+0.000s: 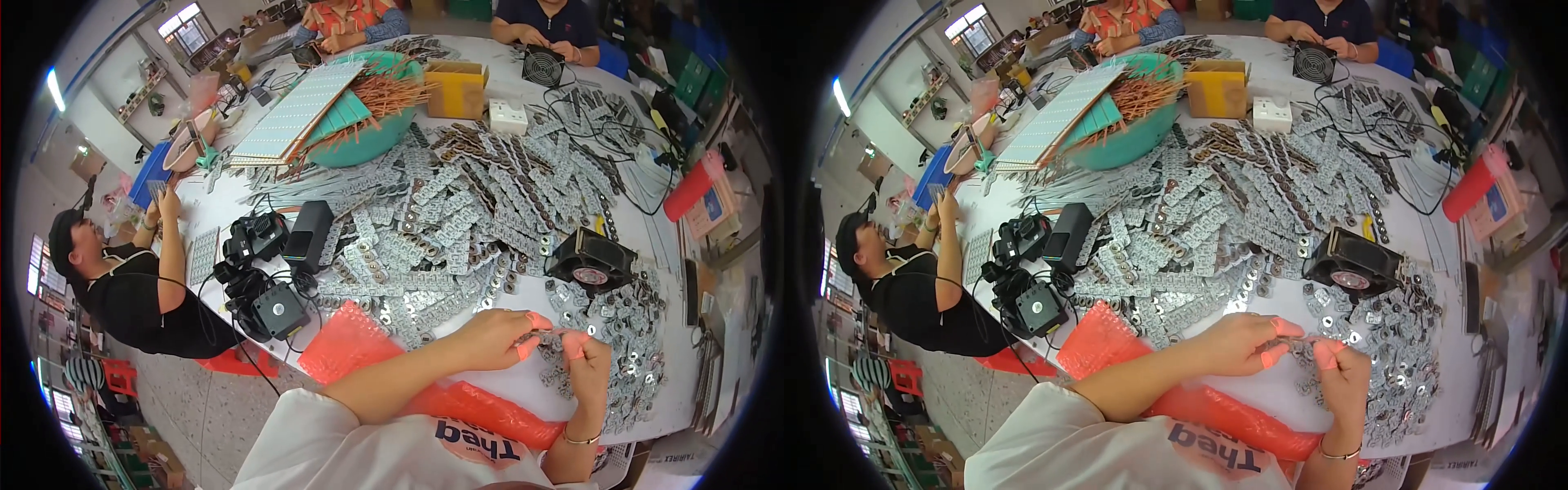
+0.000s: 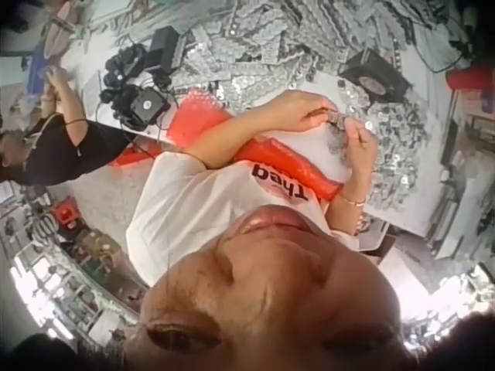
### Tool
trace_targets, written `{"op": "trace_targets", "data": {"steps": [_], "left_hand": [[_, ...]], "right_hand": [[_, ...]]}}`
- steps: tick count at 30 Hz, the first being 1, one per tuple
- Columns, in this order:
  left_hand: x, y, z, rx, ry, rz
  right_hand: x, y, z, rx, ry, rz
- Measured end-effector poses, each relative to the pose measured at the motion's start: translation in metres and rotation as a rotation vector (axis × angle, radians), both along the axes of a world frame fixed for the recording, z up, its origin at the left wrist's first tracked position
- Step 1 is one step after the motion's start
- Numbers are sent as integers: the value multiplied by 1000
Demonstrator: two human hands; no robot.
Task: The recorder is manually assembling small metal parts at a workstation.
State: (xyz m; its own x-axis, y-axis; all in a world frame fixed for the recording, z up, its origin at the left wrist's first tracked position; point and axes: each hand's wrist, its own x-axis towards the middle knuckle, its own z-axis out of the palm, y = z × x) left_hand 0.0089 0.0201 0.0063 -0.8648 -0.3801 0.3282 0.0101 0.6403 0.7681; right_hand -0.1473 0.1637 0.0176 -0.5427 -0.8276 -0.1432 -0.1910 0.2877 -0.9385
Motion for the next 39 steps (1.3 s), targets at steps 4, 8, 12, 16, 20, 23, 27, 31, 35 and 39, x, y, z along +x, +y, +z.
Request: {"op": "trace_targets", "data": {"steps": [4, 8, 12, 16, 20, 23, 27, 31, 35, 39], "left_hand": [[0, -5, -4, 171, -87, -67], [0, -8, -6, 193, 78, -98], [-2, -7, -7, 237, 90, -71], [-2, -7, -3, 390, 32, -55], [0, -12, -2, 329, -7, -155], [2, -7, -10, 539, 42, -177], [6, -5, 1, 834, -153, -198], [3, -8, 3, 1026, -179, -268], [3, -9, 4, 1251, -63, -337], [3, -7, 2, 802, 107, -76]], "right_hand": [[2, -1, -2, -108, 172, 35], [6, -5, 5, -90, 389, 21], [10, -6, 9, -7, 391, 80], [7, -4, 4, -138, 268, 18], [4, -1, 0, -168, 218, 137], [6, 1, 10, -100, 121, 171], [7, 6, 3, -99, 133, 205], [12, 10, -1, -56, -15, 162], [19, 9, -2, -203, -539, 52], [16, -11, -2, -185, -526, -60]]}}
